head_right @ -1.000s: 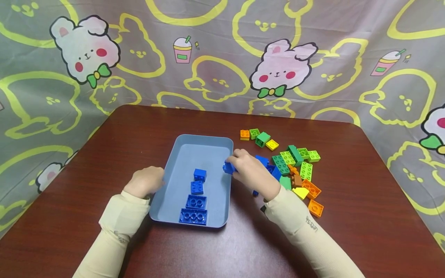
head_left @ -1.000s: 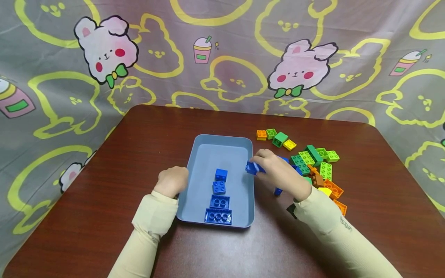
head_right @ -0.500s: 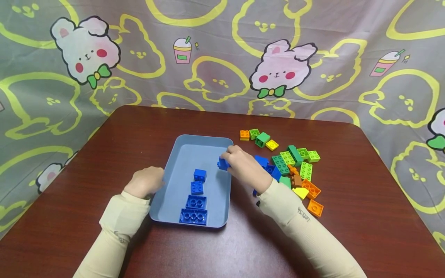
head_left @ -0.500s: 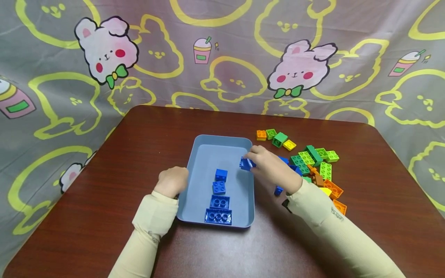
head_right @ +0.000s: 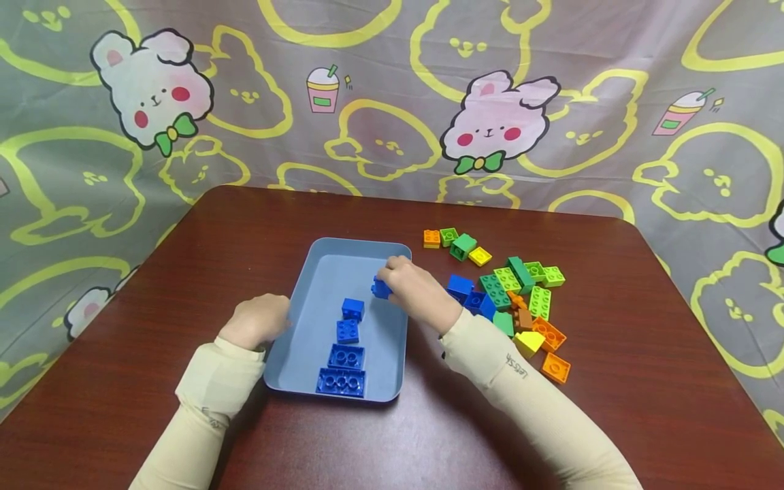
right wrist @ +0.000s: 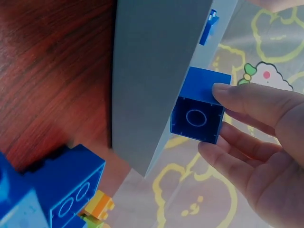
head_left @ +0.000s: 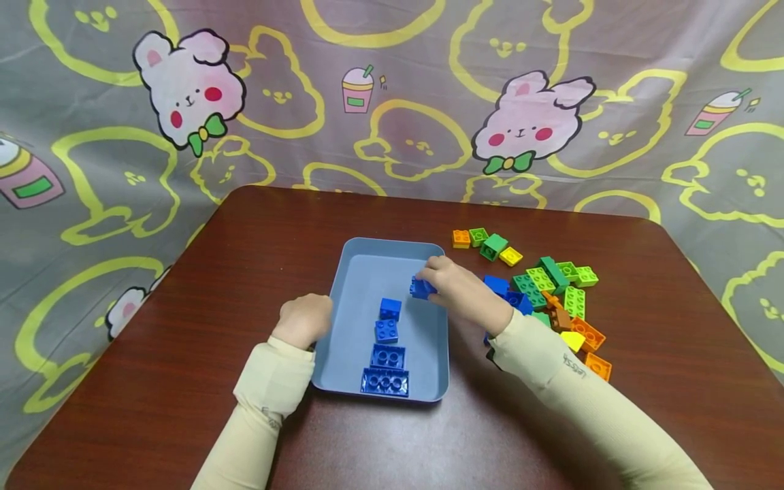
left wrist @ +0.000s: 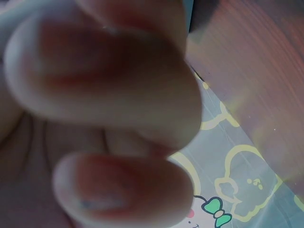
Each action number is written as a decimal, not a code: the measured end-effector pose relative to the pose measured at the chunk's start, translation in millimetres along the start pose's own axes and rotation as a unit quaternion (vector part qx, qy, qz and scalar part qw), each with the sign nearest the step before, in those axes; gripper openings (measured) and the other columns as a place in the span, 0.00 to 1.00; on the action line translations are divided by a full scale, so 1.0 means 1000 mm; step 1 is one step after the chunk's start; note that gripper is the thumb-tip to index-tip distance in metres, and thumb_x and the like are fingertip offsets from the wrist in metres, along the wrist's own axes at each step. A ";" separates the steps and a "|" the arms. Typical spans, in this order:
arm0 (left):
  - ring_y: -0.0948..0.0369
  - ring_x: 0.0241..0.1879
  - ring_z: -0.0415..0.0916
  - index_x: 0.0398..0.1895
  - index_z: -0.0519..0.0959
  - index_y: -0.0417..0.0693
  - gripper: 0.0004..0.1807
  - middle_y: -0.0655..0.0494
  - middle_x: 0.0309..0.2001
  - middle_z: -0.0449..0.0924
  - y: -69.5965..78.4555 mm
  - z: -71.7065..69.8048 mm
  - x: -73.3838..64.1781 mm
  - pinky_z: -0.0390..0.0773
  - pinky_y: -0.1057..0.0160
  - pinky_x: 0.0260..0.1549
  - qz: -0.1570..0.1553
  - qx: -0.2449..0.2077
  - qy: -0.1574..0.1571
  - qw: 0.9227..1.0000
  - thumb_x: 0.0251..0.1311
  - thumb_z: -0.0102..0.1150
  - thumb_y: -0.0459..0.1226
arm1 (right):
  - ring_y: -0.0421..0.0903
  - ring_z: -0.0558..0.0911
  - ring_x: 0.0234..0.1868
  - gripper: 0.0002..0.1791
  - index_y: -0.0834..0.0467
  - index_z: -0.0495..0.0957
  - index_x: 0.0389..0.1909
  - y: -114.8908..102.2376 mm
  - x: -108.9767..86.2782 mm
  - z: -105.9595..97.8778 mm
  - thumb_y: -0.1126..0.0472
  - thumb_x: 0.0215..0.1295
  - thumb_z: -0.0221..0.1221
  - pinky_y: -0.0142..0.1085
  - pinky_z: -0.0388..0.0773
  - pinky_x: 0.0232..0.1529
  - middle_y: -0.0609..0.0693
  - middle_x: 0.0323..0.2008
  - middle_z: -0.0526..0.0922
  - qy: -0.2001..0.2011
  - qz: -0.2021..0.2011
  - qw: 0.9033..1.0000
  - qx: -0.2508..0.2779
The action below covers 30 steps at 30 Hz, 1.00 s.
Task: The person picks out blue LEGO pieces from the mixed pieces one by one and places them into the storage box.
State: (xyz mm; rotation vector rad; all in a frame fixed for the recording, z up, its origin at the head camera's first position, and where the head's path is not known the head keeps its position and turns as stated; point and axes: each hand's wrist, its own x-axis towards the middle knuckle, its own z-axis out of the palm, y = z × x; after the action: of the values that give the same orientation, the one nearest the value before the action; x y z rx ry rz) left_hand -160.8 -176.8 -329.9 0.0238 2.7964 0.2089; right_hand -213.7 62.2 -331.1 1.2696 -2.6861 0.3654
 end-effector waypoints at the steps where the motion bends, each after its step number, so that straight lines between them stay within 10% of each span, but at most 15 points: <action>1: 0.56 0.24 0.71 0.23 0.76 0.42 0.12 0.49 0.24 0.72 0.000 0.000 0.000 0.71 0.53 0.25 0.001 0.000 0.001 1.000 0.59 0.43 0.29 | 0.48 0.75 0.39 0.20 0.64 0.78 0.42 0.000 0.001 0.001 0.68 0.44 0.68 0.37 0.75 0.39 0.57 0.36 0.75 -0.002 0.000 1.000 0.001; 30: 0.56 0.24 0.71 0.25 0.77 0.41 0.12 0.48 0.25 0.74 -0.001 0.001 0.001 0.72 0.52 0.25 -0.003 0.002 0.007 1.000 0.59 0.43 0.30 | 0.50 0.75 0.42 0.18 0.66 0.76 0.43 -0.009 0.024 0.026 0.68 0.49 0.65 0.37 0.74 0.43 0.58 0.39 0.76 -0.009 -0.062 0.998 -0.015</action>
State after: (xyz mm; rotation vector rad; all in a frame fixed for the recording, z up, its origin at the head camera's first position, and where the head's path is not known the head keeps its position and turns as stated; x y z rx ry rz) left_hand -161.6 -177.0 -331.8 0.0139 2.8110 0.2040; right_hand -223.0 31.7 -349.1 1.4288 -2.6002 0.2994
